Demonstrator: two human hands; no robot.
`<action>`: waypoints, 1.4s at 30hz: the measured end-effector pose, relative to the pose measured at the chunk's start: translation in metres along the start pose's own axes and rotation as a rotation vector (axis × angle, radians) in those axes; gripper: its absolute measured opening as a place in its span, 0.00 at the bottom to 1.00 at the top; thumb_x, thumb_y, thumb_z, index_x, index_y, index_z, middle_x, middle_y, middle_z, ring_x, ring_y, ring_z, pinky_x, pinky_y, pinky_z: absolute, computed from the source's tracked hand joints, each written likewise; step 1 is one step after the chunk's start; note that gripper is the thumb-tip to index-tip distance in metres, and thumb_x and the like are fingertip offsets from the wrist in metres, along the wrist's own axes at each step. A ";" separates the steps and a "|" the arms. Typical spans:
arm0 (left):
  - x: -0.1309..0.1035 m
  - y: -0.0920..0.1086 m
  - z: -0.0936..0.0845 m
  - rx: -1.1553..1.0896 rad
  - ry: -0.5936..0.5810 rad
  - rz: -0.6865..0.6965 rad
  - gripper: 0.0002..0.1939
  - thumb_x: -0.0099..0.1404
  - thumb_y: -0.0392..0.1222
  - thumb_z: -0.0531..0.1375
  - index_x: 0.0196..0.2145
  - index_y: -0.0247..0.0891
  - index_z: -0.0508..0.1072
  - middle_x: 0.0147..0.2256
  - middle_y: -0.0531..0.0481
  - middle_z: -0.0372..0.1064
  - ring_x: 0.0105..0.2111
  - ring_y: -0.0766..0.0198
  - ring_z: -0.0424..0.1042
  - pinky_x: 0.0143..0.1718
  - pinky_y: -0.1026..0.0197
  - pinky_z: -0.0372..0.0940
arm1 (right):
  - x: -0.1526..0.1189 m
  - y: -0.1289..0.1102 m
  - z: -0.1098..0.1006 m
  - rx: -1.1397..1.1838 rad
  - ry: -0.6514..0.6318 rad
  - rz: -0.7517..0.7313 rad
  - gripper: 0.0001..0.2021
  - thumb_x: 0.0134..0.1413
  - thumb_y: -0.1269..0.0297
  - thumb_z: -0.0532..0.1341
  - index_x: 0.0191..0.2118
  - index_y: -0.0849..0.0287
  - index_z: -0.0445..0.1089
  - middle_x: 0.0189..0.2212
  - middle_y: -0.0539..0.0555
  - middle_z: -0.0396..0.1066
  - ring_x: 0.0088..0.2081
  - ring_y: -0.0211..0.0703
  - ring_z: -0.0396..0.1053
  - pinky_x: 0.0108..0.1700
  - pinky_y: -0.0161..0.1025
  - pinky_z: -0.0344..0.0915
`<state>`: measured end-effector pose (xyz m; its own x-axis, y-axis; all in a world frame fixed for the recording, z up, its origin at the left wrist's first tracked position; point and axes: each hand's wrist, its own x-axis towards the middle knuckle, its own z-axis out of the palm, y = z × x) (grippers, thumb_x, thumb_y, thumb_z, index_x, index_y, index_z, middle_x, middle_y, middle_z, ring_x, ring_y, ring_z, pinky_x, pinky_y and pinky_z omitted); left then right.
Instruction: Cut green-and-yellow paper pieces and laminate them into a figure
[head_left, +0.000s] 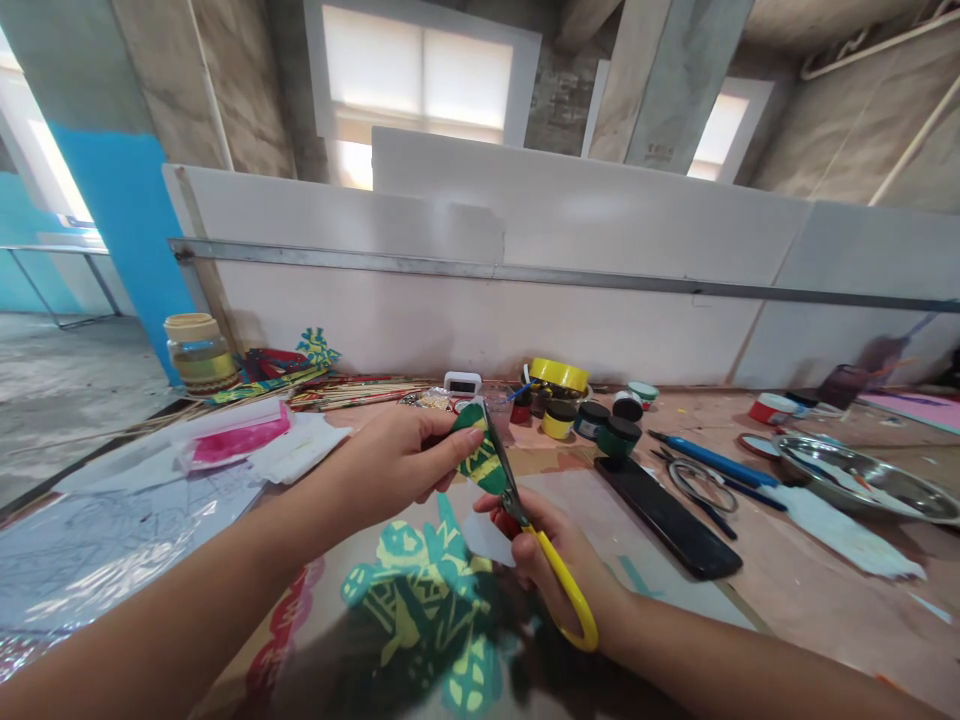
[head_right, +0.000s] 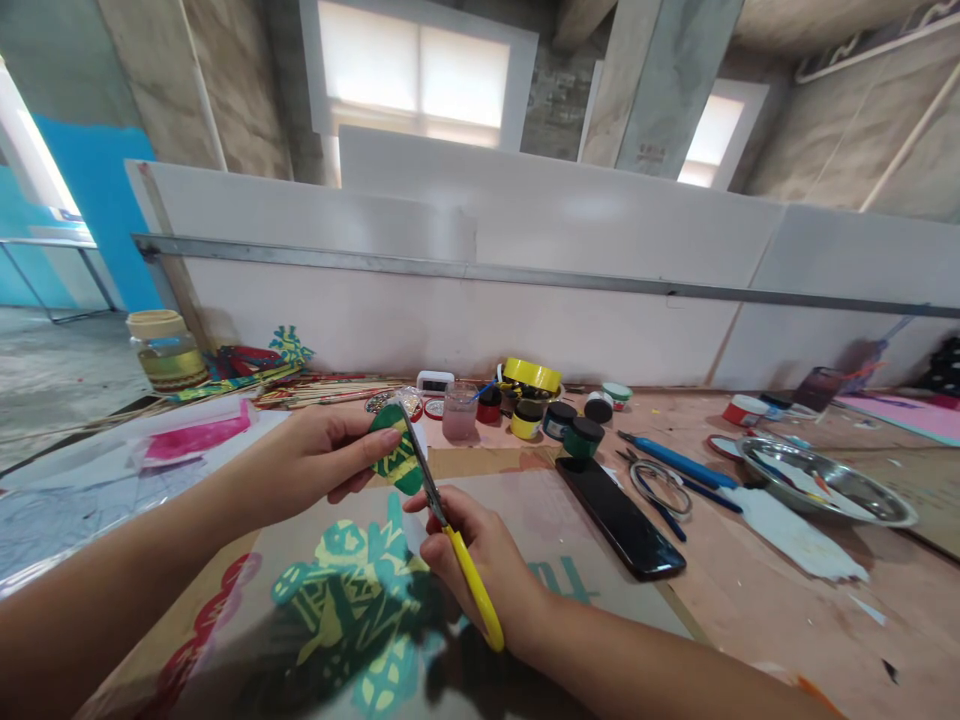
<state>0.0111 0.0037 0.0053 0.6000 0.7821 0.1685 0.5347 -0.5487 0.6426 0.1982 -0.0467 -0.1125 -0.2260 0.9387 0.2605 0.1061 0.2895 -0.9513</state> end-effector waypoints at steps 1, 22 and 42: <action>0.000 0.000 0.000 0.003 0.002 0.001 0.24 0.68 0.55 0.50 0.20 0.38 0.63 0.15 0.55 0.59 0.17 0.69 0.58 0.20 0.66 0.52 | 0.000 -0.001 0.000 -0.006 -0.001 -0.007 0.35 0.49 0.29 0.54 0.47 0.59 0.67 0.29 0.49 0.56 0.22 0.33 0.50 0.22 0.33 0.52; 0.002 -0.003 0.004 0.079 -0.038 -0.014 0.25 0.69 0.58 0.48 0.22 0.38 0.64 0.16 0.56 0.61 0.17 0.69 0.61 0.21 0.66 0.54 | 0.000 -0.002 -0.002 -0.008 -0.028 -0.048 0.37 0.50 0.29 0.52 0.46 0.61 0.66 0.31 0.51 0.56 0.30 0.39 0.55 0.24 0.32 0.56; 0.002 0.000 0.007 0.039 -0.074 -0.010 0.23 0.69 0.54 0.49 0.24 0.37 0.67 0.15 0.58 0.59 0.16 0.71 0.59 0.19 0.67 0.53 | 0.001 0.005 0.001 0.050 0.042 -0.020 0.34 0.48 0.30 0.55 0.41 0.60 0.69 0.29 0.49 0.55 0.24 0.34 0.51 0.22 0.33 0.52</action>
<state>0.0161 0.0028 0.0008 0.6360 0.7644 0.1058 0.5626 -0.5532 0.6144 0.1975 -0.0443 -0.1168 -0.1865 0.9400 0.2856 0.0536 0.3000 -0.9524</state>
